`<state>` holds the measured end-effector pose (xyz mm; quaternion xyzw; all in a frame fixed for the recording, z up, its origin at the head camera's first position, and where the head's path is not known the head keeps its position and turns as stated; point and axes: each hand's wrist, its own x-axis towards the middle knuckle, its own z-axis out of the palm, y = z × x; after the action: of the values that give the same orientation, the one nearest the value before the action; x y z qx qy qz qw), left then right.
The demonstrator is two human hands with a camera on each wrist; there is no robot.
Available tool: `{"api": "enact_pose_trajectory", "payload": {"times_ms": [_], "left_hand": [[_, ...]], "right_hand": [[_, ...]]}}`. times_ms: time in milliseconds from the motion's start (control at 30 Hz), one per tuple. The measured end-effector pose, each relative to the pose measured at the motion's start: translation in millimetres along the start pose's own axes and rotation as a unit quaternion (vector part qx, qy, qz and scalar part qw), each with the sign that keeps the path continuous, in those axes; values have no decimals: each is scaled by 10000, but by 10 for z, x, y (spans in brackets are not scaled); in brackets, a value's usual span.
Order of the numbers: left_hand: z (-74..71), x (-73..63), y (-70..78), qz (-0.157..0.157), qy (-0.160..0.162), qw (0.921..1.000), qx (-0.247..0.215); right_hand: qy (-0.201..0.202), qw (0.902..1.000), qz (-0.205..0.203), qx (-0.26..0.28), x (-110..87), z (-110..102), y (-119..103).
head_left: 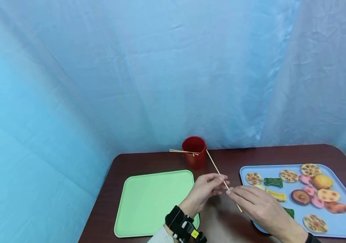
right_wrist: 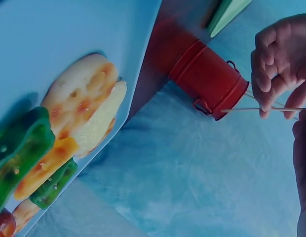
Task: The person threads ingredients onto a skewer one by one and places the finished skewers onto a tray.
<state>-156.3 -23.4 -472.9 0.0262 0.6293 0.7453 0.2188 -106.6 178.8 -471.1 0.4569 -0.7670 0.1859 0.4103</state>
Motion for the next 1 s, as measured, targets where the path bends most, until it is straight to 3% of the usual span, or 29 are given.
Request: {"api": "enact_pose_trajectory", "payload": {"times_ms": [367, 500, 600, 733, 833, 1000], "left_hand": [[28, 46, 30, -440, -3, 9972, -607], [-15, 44, 3, -269, -118, 9993, -221], [-70, 20, -15, 25, -288, 9988, 384], [-119, -24, -23, 435, -639, 9899, 1190], [-134, -61, -21, 641, -764, 9808, 1675], [-137, -116, -16, 777, -748, 9679, 2270]], "right_hand": [[-357, 9991, 218, 107, -98, 45, -9], [-58, 9981, 604, 79, -99, 32, 30], [-18, 9911, 1328, 99, -78, 23, 58], [-298, 9650, 2598, 207, -31, 22, 69], [-492, 9373, 3430, 386, 27, 51, 84], [-825, 8868, 4421, 1067, 146, 116, 143]]}}
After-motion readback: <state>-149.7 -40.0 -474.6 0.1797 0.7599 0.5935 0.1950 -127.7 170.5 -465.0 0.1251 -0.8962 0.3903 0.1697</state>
